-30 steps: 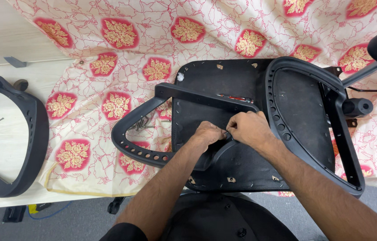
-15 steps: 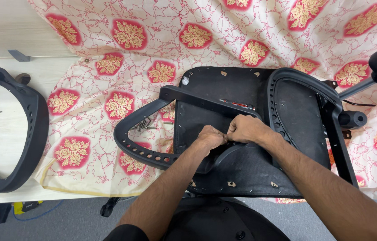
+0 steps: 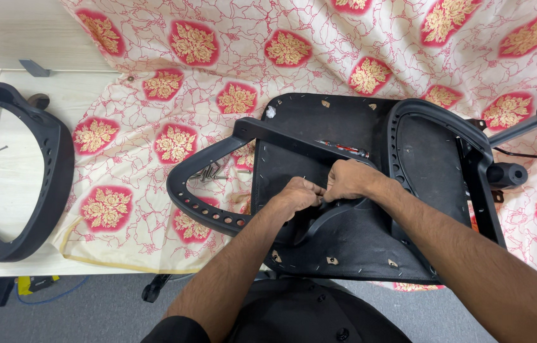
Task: The person uses a screwdriver to fasten screws into a black plastic chair frame resting on an overturned chair seat. They insert screws, tighten them, and adjust the frame position to align holes. The person works on one side of the frame, securing it to the chair base.
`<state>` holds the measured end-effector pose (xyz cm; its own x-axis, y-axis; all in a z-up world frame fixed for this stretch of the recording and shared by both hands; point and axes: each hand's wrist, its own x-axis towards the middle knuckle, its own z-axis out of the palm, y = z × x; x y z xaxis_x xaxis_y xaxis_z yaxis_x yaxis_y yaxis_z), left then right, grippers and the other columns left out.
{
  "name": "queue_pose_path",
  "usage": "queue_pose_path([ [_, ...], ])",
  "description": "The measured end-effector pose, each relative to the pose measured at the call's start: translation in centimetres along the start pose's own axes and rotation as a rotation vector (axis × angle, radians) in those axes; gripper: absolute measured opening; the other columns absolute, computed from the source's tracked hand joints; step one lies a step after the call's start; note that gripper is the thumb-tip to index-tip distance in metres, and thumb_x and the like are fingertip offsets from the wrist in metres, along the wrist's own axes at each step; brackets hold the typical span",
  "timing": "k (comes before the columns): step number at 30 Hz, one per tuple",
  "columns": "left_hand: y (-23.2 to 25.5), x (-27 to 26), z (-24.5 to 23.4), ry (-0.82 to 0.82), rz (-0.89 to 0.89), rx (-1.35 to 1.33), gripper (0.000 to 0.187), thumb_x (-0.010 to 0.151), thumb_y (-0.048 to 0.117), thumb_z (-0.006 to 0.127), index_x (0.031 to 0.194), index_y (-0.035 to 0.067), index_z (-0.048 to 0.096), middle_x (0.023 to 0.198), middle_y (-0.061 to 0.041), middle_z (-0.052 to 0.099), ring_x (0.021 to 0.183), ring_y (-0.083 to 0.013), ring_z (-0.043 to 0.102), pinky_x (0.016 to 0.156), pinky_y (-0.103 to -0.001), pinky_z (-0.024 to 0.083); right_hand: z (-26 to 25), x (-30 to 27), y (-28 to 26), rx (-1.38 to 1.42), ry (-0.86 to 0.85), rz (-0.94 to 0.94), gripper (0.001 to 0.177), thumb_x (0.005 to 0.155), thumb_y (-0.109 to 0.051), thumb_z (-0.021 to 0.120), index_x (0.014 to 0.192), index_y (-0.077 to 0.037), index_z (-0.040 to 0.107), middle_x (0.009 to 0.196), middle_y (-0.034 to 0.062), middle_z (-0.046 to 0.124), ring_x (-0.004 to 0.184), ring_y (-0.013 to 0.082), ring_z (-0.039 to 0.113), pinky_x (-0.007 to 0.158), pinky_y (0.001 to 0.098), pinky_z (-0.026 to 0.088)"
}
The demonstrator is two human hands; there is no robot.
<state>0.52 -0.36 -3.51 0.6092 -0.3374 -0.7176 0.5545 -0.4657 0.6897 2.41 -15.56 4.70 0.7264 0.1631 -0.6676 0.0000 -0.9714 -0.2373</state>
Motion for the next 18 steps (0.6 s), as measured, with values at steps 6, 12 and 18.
queue_pose_path([
  [6,0.1,-0.2,0.3,0.021,0.003,0.027,0.029,0.092,0.010,0.069,0.120,0.016,0.076,0.121,-0.007,0.075,0.112,-0.0153,0.069,0.109,-0.038,0.051,0.1,-0.2,-0.8,-0.156,-0.024,-0.006,0.029,0.067,-0.033,0.082,0.082,-0.007,0.078,0.067,0.0106,0.074,0.062,0.0211,0.072,0.062,0.0371,0.059],
  [12,0.0,-0.6,0.2,0.009,0.027,0.023,0.034,0.090,0.005,0.070,0.122,0.013,0.075,0.114,-0.010,0.078,0.101,-0.0173,0.073,0.095,-0.032,0.059,-0.3,-0.4,-1.5,-0.262,-0.044,-0.033,0.036,0.071,-0.037,0.079,0.076,-0.001,0.080,0.068,0.0134,0.075,0.062,0.0246,0.072,0.062,0.0386,0.060],
  [18,-0.7,-0.7,0.5,0.032,0.114,0.046,0.034,0.091,0.006,0.070,0.124,0.011,0.073,0.113,-0.008,0.076,0.097,-0.0144,0.072,0.090,-0.029,0.060,-0.3,-0.9,-2.1,-0.310,-0.001,-0.101,0.044,0.071,-0.039,0.076,0.086,0.001,0.079,0.078,0.0185,0.077,0.073,0.0307,0.077,0.072,0.0405,0.063],
])
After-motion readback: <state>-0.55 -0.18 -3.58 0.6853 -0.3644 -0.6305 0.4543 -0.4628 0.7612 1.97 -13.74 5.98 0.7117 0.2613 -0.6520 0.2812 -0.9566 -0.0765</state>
